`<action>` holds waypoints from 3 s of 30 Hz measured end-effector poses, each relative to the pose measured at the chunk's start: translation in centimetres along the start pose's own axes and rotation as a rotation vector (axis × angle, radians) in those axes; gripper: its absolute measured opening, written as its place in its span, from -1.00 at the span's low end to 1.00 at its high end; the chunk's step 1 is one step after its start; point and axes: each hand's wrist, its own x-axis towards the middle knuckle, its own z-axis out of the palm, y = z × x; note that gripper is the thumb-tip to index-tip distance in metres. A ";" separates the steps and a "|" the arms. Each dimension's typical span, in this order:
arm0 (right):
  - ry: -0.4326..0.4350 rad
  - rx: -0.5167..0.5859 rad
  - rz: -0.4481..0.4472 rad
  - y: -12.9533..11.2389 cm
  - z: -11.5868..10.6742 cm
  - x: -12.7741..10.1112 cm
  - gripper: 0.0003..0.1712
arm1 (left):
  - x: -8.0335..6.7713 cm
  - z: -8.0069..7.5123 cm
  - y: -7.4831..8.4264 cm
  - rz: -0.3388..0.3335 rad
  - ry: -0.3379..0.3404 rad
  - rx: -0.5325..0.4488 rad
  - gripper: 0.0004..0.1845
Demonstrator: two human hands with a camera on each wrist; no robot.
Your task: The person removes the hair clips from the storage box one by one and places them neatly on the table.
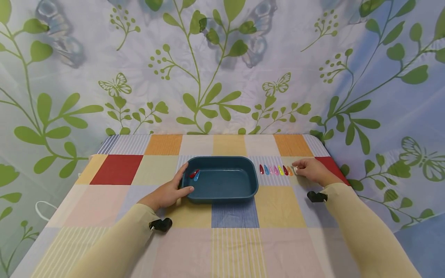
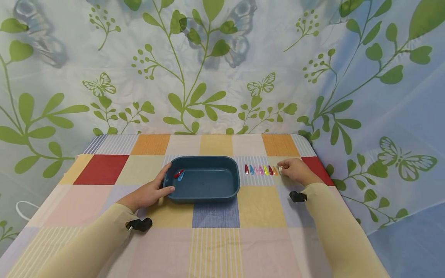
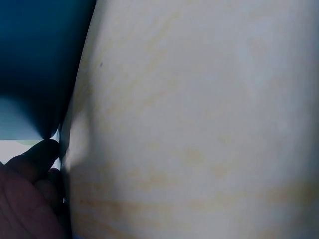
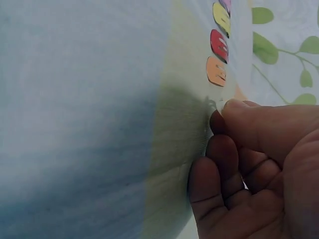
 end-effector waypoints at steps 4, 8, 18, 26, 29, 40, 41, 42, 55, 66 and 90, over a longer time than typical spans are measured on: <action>-0.003 -0.018 -0.003 0.0 0.2 0.0 -0.55 | 0.0 0.0 0.0 -0.004 -0.001 0.004 0.04; -0.009 -0.028 -0.029 0.1 0.2 0.0 -0.55 | 0.0 0.0 0.0 -0.003 -0.002 0.003 0.04; -0.023 -0.019 -0.024 0.0 0.2 -0.1 -0.53 | 0.2 0.1 -0.1 0.007 -0.001 0.009 0.05; -0.016 -0.027 -0.032 -0.1 0.4 0.1 -0.54 | 0.2 0.0 -0.1 0.008 0.002 0.008 0.01; -0.014 -0.038 -0.023 -0.2 0.5 0.1 -0.53 | 0.2 0.0 -0.2 0.014 0.002 0.015 0.03; -0.025 -0.005 0.022 0.2 0.8 0.2 -0.48 | 0.0 0.0 0.1 -0.003 0.004 0.010 0.01; -0.026 0.007 0.025 0.3 0.8 0.2 -0.46 | 0.1 0.0 0.1 -0.003 0.004 0.011 0.01; -0.027 0.021 0.029 0.3 0.7 0.2 -0.45 | 0.1 0.0 0.1 -0.003 0.004 0.011 0.01; 0.001 0.053 0.024 1.0 0.9 0.3 -0.47 | 0.1 0.1 0.1 -0.005 0.001 0.016 0.04; -0.002 0.105 0.077 0.5 1.2 0.1 -0.44 | 0.1 -0.1 0.0 0.009 0.003 0.022 0.02; -0.006 0.113 0.070 0.5 1.5 -0.2 -0.47 | 0.0 0.0 -0.2 0.003 -0.007 0.004 0.01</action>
